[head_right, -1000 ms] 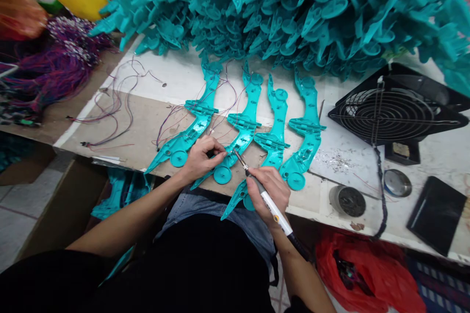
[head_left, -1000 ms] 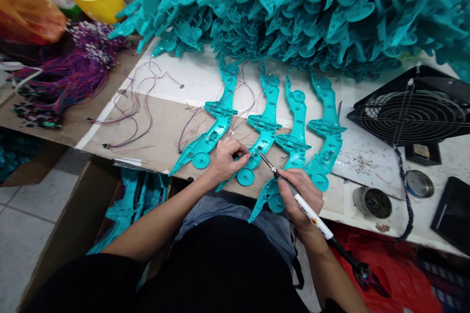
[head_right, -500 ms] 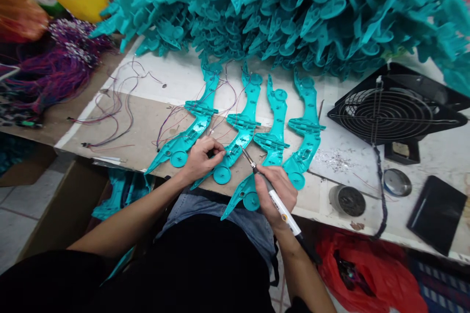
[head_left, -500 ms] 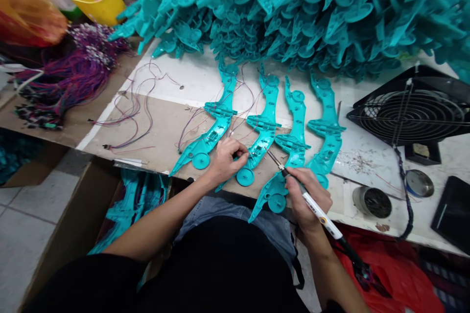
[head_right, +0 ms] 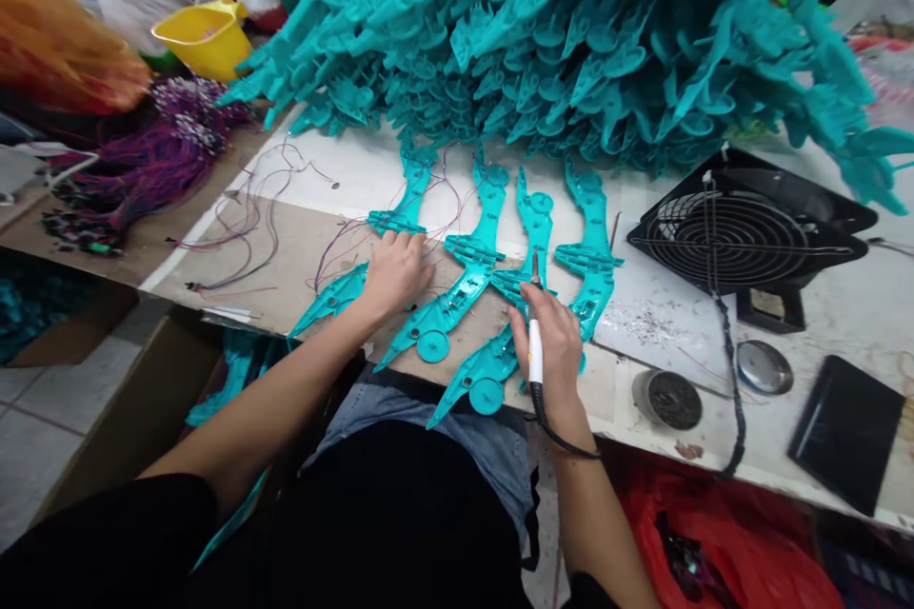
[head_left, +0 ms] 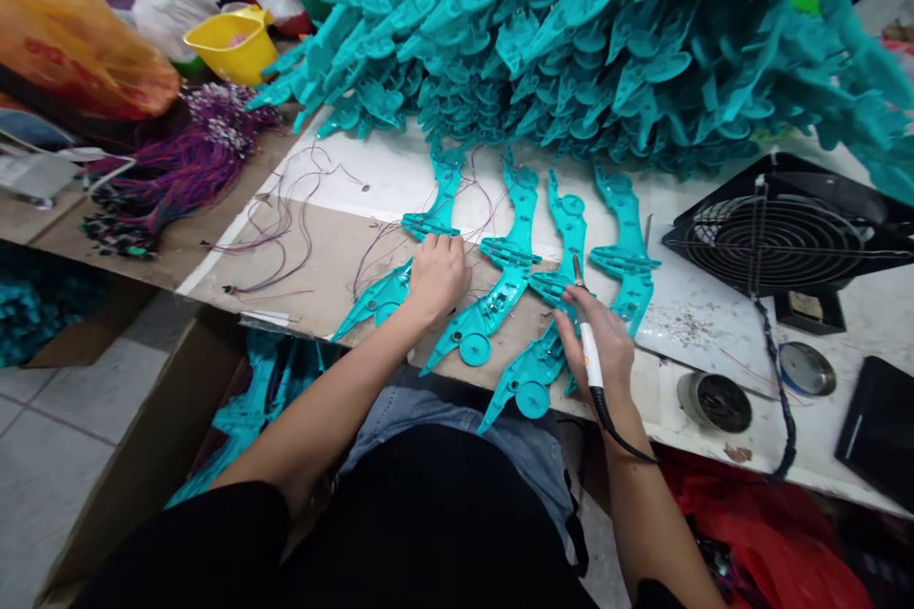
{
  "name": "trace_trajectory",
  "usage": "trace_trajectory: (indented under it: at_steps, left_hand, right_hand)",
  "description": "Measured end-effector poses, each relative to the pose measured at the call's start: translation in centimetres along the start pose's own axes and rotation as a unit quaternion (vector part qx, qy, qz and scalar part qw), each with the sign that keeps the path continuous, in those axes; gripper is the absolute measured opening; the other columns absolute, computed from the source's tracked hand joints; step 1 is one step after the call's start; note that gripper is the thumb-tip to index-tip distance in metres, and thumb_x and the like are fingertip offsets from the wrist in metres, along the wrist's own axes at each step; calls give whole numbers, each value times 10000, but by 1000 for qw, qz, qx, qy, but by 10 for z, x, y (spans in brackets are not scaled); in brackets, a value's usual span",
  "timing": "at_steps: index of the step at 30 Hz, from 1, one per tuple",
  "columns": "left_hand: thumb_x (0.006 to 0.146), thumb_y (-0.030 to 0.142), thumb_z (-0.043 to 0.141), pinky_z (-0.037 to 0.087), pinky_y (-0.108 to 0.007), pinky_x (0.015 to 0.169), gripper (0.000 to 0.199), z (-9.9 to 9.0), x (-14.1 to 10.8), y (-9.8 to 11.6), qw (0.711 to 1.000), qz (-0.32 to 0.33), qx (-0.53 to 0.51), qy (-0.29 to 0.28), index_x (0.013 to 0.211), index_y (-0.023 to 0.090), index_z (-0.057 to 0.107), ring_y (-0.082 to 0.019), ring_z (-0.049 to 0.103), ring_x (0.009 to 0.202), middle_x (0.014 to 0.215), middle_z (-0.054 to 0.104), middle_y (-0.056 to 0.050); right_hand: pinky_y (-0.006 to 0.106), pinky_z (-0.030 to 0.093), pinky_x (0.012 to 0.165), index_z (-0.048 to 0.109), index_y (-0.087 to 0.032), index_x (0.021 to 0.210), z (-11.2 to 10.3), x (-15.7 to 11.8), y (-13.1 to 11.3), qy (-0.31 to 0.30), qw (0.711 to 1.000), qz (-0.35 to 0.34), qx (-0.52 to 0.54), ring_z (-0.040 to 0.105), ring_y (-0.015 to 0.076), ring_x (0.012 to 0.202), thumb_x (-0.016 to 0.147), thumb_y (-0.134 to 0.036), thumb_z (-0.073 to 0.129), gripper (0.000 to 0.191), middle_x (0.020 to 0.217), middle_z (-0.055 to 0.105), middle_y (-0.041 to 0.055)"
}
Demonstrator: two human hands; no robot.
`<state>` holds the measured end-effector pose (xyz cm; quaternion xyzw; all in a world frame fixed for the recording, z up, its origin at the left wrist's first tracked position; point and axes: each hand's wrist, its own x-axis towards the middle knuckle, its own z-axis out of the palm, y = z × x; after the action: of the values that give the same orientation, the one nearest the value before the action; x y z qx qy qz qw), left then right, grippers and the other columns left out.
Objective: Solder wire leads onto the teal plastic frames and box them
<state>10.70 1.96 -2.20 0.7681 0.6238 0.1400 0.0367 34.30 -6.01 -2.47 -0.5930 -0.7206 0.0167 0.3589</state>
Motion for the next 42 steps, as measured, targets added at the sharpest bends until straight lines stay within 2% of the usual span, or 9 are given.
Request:
trace_trajectory:
  at_steps: [7,11,18,23,27,32,36,38,42]
  left_hand:
    - [880,172,496,417,-466,875,163,-5,3,-12,999,-19,40,0,876,153,658,-347,576,1022,972,660,-181]
    - [866,173,516,461,-370,741,96,-23,6,-17,993,-60,-100,-20,826,184,602,-257,637,815,825,681,-96]
    - [850,205,590,498,-261,581,101,-41,9,-3,838,-180,-506,-98,779,184,520,-116,609,537,654,553,32]
    - [836,117,569,543,-341,748,111,-42,-12,17,934,79,-325,-124,911,174,627,-185,667,786,871,662,-51]
    - [840,135,611,500,-456,948,265,-45,-45,29,955,212,-139,-155,1099,173,649,-290,629,1063,1102,653,-123]
    - [865,309,653,539,-379,931,565,-45,-59,22,950,79,-298,-43,1388,225,457,-276,540,1248,1405,485,-158]
    - [826,495,691,567,-356,775,868,-35,-35,14,915,-136,-367,-96,1502,155,266,-293,635,1110,1419,482,-242]
    - [782,531,728,553,-391,817,940,-28,-24,19,929,-143,-309,-144,1494,113,277,-305,662,1040,1297,584,-237]
    - [744,432,772,467,-472,999,892,-10,-19,46,984,-16,-115,-136,1445,68,359,-379,576,1200,1301,581,-245]
  right_hand:
    - [422,506,952,623,-214,1248,3,-2,11,-8,1000,-19,-10,668,269,1092,939,-329,580,332,1143,730,86]
    - [429,492,972,622,-227,1265,7,-5,15,-11,1000,-18,0,662,265,1087,934,-318,581,346,1143,731,80]
    - [424,492,967,638,-237,1252,16,-10,19,45,999,-7,14,662,258,1062,938,-353,575,340,1096,741,72]
    - [420,504,964,639,-226,1249,9,-9,15,25,1000,-11,9,661,259,1080,944,-330,576,328,1124,735,77]
    - [441,517,965,641,-222,1252,6,-10,14,28,999,-4,22,660,266,1087,937,-312,581,333,1138,728,91]
    - [449,519,980,642,-227,1260,5,-11,15,26,999,4,36,659,262,1083,933,-307,581,343,1152,720,98]
    - [424,515,961,642,-211,1250,4,-10,14,24,999,-1,25,662,259,1067,944,-319,568,334,1137,727,97]
    - [414,513,953,640,-211,1250,6,-9,15,21,1000,-5,17,663,258,1060,945,-327,566,335,1130,730,92]
    - [413,516,930,644,-209,1239,16,-3,17,39,999,-12,-13,669,266,1048,947,-357,549,341,1131,727,95]
